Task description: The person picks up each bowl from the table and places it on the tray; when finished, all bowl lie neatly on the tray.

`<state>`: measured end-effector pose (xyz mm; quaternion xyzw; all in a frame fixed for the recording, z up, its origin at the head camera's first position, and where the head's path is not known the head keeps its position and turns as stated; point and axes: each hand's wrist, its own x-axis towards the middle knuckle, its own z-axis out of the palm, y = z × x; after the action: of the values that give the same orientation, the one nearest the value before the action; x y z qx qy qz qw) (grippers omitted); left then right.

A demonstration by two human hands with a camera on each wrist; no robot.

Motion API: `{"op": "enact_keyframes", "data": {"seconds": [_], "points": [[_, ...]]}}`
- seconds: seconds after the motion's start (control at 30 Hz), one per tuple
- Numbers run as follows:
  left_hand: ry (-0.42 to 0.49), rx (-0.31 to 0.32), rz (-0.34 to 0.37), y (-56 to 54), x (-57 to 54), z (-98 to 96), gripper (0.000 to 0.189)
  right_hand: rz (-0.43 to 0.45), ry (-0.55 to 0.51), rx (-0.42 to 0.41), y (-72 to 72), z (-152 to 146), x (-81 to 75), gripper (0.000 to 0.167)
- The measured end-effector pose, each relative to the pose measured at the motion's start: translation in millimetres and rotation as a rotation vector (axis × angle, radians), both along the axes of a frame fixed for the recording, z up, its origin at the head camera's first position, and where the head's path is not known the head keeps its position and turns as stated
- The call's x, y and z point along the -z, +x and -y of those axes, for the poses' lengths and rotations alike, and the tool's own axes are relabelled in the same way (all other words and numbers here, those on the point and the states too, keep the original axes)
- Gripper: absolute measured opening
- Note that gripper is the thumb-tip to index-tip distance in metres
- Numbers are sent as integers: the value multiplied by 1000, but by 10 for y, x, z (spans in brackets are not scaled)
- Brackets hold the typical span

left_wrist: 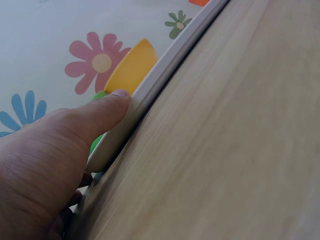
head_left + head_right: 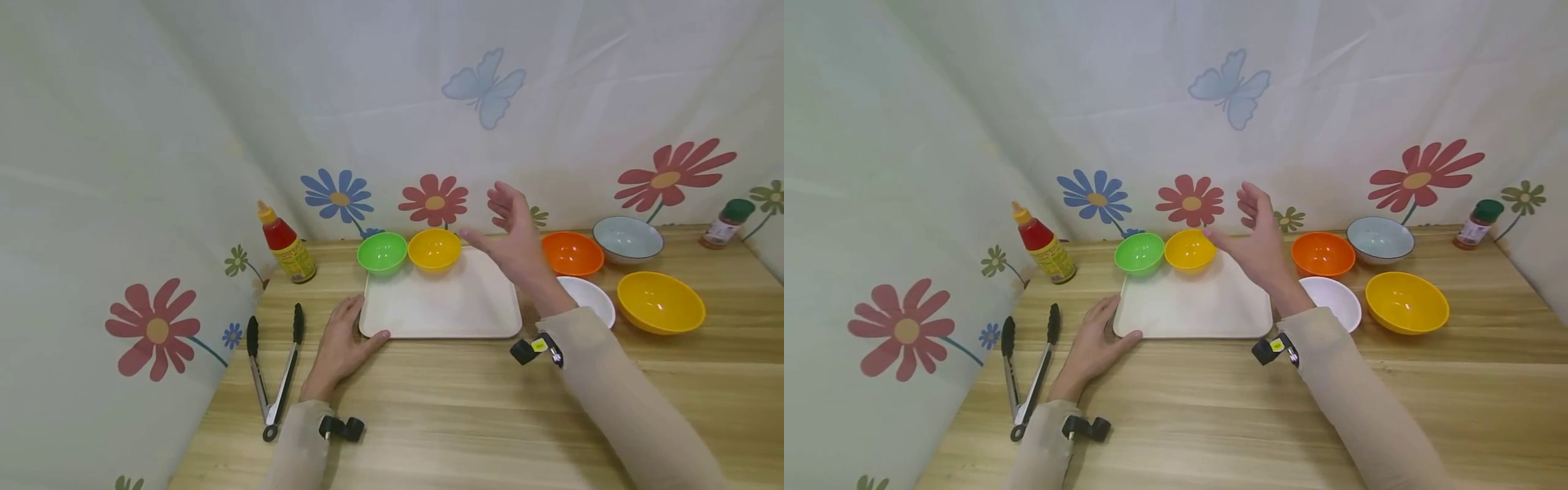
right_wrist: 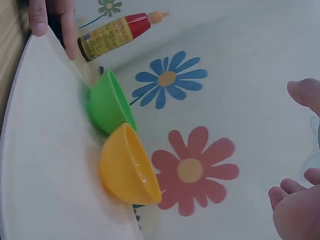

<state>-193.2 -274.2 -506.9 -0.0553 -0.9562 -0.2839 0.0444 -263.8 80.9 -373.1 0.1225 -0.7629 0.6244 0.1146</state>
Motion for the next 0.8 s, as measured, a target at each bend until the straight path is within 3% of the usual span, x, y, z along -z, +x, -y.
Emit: {"op": "enact_keyframes", "data": {"seconds": [0.3, 0.6, 0.8], "points": [[6, 12, -1, -17, 7, -5, 105, -119, -44, 89, 243, -553, -164, 91], [7, 1, -2, -6, 23, 40, 105, -159, -26, 201, 395, -996, -152, 87], [10, -2, -3, -5, 39, 31, 106, -222, -131, 206, 504, -1334, -104, 86]]}}
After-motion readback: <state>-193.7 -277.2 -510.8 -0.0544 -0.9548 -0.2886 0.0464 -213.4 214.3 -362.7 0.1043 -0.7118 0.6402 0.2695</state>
